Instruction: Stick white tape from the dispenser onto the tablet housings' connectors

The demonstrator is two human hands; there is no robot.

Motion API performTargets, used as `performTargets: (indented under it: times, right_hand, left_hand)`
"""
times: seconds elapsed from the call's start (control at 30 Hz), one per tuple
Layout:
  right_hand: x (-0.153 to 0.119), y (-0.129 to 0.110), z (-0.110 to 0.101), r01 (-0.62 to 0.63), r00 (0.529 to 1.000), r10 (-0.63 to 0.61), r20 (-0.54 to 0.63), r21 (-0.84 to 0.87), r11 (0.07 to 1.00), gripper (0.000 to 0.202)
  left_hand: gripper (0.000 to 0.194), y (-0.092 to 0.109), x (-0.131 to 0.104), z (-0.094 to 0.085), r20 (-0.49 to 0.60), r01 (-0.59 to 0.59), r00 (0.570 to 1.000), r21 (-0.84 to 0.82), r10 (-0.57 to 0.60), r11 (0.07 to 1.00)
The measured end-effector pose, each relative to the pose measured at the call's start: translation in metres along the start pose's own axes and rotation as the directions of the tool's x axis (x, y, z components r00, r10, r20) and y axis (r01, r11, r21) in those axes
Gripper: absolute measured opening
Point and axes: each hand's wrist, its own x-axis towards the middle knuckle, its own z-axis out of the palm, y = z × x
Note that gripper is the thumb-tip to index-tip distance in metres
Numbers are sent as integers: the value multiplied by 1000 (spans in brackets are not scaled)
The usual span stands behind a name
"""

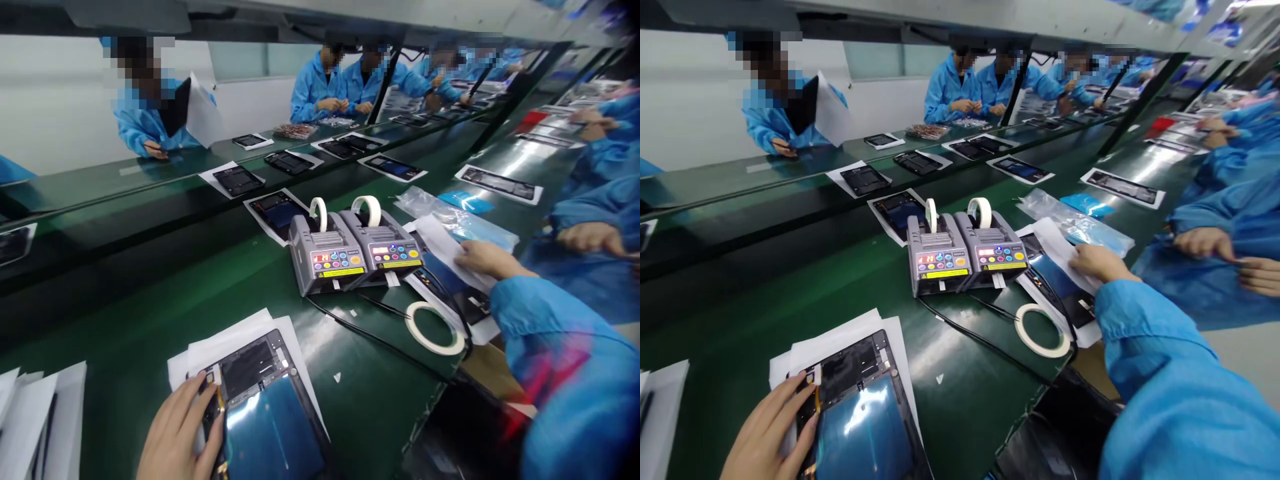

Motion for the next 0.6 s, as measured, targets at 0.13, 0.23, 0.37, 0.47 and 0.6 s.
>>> performTargets:
  times: [0.13, 0.23, 0.37, 0.47, 0.6]
  right_hand:
    - [15, 1, -25, -149, 988, 155, 28, -138, 979, 38]
    - [20, 2, -41, -198, 978, 207, 33, -184, 963, 41]
    - [-3, -4, -31, -88, 957, 117, 265, -120, 989, 29]
    - [-15, -8, -10, -25, 924, 50, 380, -71, 997, 27]
    - [-7, -8, 2, 5, 961, 10, 277, -55, 998, 30]
  left_hand:
    - [33, 2, 0, 0, -8, 15, 1000, -16, -15, 1000]
    - [33, 1, 0, 1, 8, 16, 1000, -16, -16, 1000]
    - [34, -1, 1, 2, 21, -10, 1000, -3, 10, 1000]
    - [36, -4, -1, 4, 20, -32, 999, 9, 32, 999]
    - [36, -9, -4, 7, 31, -44, 999, 17, 43, 999]
